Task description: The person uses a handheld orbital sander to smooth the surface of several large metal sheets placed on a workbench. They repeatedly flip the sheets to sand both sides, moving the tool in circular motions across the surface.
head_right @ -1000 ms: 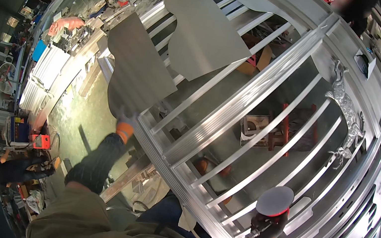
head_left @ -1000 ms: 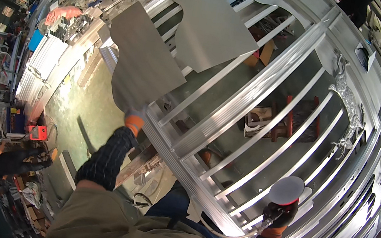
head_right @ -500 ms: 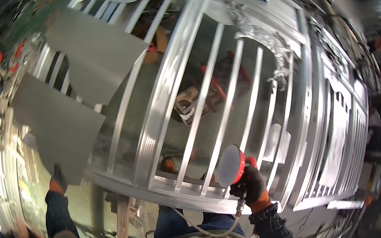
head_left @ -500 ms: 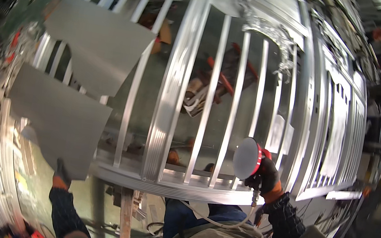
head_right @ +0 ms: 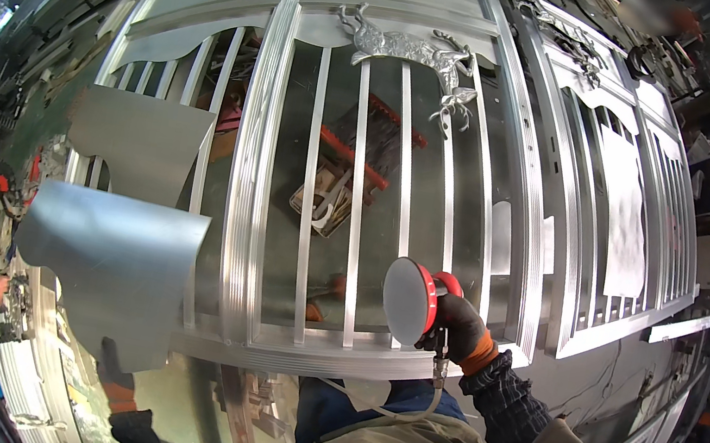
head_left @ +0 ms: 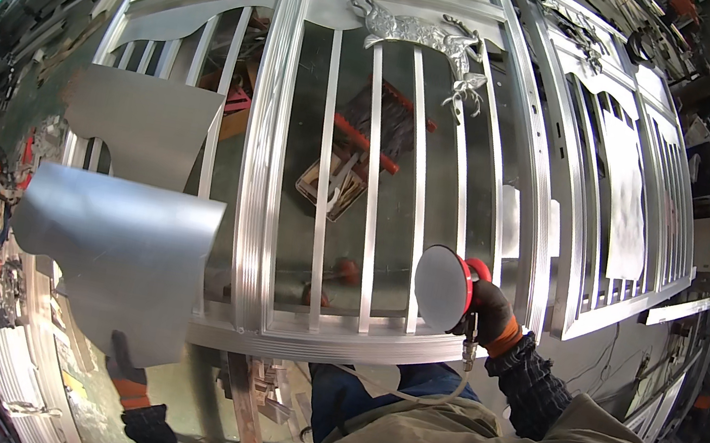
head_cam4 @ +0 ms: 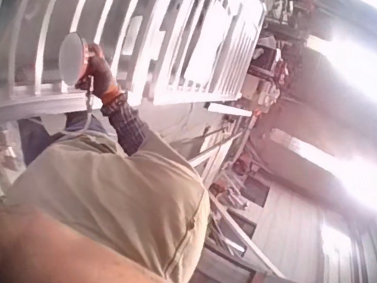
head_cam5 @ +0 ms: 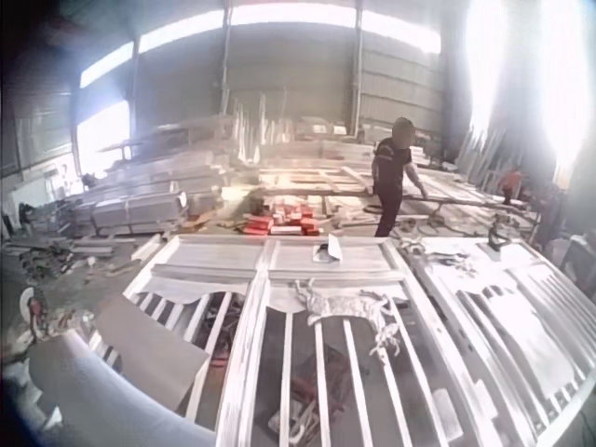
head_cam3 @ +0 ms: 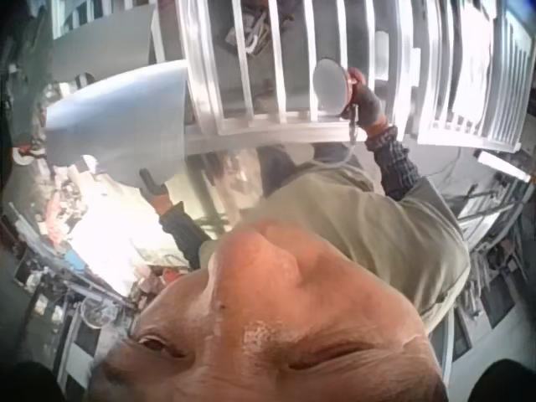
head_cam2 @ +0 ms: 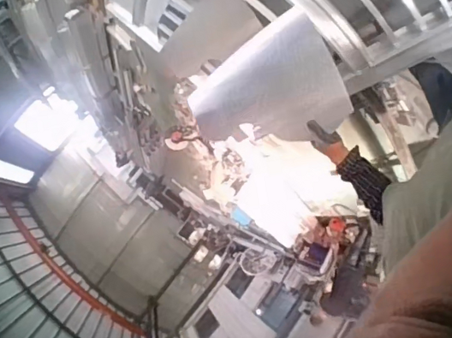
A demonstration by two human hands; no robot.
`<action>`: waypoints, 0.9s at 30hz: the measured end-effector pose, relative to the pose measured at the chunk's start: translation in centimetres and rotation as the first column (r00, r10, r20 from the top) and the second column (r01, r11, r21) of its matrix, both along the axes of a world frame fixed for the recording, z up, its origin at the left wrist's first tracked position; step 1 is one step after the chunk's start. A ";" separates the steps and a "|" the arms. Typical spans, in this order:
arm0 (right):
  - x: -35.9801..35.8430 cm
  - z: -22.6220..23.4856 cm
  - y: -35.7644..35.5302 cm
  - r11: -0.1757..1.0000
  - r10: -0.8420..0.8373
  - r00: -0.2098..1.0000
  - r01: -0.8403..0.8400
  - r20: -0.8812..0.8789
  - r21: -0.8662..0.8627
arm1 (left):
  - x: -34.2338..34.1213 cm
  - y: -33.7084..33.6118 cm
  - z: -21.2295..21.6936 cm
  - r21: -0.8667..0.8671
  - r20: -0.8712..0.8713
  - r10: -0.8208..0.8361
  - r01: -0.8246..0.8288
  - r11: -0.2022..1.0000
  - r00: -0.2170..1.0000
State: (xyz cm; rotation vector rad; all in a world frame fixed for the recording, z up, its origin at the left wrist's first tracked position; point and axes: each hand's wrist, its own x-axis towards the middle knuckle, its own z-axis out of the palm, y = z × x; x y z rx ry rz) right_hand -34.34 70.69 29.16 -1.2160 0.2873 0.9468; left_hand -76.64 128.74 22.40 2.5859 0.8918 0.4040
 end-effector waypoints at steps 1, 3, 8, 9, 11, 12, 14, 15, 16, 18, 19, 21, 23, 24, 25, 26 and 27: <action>-0.2 0.0 -1.4 0.988 -0.081 0.996 0.083 -0.027 0.127 | -0.8 -2.9 -1.1 0.271 -0.106 -0.101 0.127 0.954 0.989; 0.2 -0.4 -6.0 0.969 -0.104 0.991 0.121 -0.090 0.213 | 1.5 -10.6 -1.2 0.301 -0.105 -0.211 0.233 0.925 0.972; 0.7 0.8 -14.9 0.994 0.001 0.969 -0.029 0.247 0.110 | 8.9 -27.7 -2.9 -0.179 -0.039 -0.118 0.109 0.978 0.992; 0.6 1.0 -16.2 0.994 -0.023 0.968 -0.006 0.249 0.114 | 10.3 -30.0 -3.8 -0.162 -0.044 -0.152 0.143 0.976 0.987; 0.6 1.5 -18.7 0.995 -0.025 0.954 -0.006 0.297 0.103 | 12.7 -33.1 -7.4 -0.054 -0.045 -0.283 0.280 0.958 0.958; 0.4 0.8 -20.5 0.996 0.001 0.939 -0.033 0.345 0.088 | 14.4 -34.4 -9.3 -0.134 0.007 -0.303 0.301 0.944 0.953; -0.2 -1.0 -24.5 0.997 0.009 0.933 -0.034 0.361 0.062 | 18.2 -36.9 -12.5 -0.327 0.059 -0.329 0.330 0.886 0.942; -0.6 -1.5 -26.4 0.999 -0.002 0.944 -0.015 0.331 0.047 | 20.5 -38.3 -13.6 -0.441 0.061 -0.331 0.323 0.837 0.942; -0.9 -1.6 -27.9 0.999 0.040 0.923 -0.039 0.382 -0.011 | 22.5 -39.4 -14.6 -0.648 0.023 -0.300 0.243 0.722 0.954; -1.7 -2.8 -30.5 1.000 0.013 0.933 -0.020 0.361 0.017 | 23.6 -40.3 -18.5 -0.909 -0.012 -0.140 0.047 0.414 0.990; -2.1 -3.7 -31.0 0.994 -0.044 0.959 0.013 0.281 0.109 | 22.5 -39.1 -22.3 -0.968 -0.030 0.017 -0.033 0.247 0.999; -2.8 -4.7 -32.4 0.997 0.083 0.894 -0.074 0.439 -0.037 | 22.5 -38.8 -25.8 -0.995 0.043 0.165 0.027 0.095 0.985; -2.8 -3.8 -31.8 0.986 0.166 0.830 -0.128 0.532 -0.108 | 22.8 -40.5 -27.1 -0.961 0.241 0.171 0.210 0.182 0.955; -2.9 -3.1 -31.8 0.978 0.206 0.791 -0.139 0.576 -0.159 | 23.7 -42.0 -27.1 -0.965 0.237 0.208 0.204 0.167 0.949; -2.9 -2.9 -31.8 0.962 0.267 0.703 -0.154 0.659 -0.225 | 24.5 -43.3 -26.8 -0.968 0.230 0.245 0.195 0.158 0.942; -3.2 -2.7 -32.3 0.977 0.203 0.751 -0.108 0.628 -0.186 | 27.3 -45.8 -24.5 -0.993 0.112 0.302 0.096 0.069 0.947; -3.5 -2.6 -32.7 0.988 0.135 0.794 -0.064 0.592 -0.139 | 29.6 -47.7 -21.3 -1.000 -0.015 0.351 -0.010 -0.018 0.936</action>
